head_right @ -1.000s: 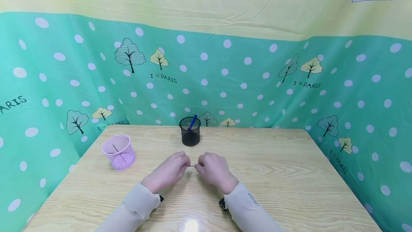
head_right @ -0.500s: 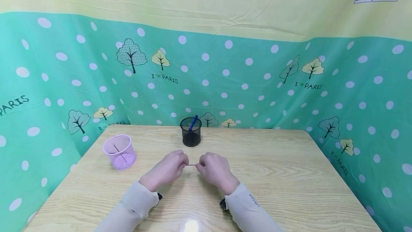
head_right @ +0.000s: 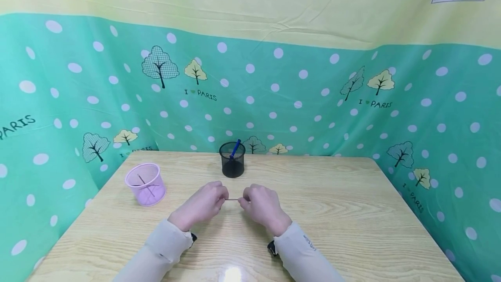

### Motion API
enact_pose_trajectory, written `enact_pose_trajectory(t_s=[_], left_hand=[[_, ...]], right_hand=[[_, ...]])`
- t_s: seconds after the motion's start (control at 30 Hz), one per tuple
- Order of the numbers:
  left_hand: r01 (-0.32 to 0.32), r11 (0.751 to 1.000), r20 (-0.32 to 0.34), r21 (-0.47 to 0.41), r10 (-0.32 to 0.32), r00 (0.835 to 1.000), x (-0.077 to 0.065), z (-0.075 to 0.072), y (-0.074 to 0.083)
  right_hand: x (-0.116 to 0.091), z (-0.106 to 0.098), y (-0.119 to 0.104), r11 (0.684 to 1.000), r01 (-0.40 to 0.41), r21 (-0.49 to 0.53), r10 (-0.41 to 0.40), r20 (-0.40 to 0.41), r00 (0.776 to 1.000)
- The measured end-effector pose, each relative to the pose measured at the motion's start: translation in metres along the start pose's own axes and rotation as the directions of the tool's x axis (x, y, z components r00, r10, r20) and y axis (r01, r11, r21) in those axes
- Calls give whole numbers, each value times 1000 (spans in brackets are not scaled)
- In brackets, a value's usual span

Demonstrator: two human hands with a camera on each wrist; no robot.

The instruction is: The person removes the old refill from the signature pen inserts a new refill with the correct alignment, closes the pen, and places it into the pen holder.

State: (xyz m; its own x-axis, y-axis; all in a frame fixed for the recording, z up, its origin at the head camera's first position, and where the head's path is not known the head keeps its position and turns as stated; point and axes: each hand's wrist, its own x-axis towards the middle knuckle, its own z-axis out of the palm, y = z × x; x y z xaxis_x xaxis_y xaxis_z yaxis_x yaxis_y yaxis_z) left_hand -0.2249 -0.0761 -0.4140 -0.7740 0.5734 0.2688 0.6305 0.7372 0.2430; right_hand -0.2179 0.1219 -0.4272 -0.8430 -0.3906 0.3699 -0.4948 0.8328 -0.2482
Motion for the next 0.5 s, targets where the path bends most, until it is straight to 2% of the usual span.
enact_pose_trajectory(t_s=[0.23, 0.5], left_hand=[[-27, 999, -35, 38, 29, 999, 1, 5, 4], [-35, 999, -13, 36, 36, 999, 2, 12, 9]], right_hand=[[1, 1, 0, 1000, 11, -4, -11, -3, 1000], [0, 5, 1, 1000, 19, -9, -19, -5, 1000]])
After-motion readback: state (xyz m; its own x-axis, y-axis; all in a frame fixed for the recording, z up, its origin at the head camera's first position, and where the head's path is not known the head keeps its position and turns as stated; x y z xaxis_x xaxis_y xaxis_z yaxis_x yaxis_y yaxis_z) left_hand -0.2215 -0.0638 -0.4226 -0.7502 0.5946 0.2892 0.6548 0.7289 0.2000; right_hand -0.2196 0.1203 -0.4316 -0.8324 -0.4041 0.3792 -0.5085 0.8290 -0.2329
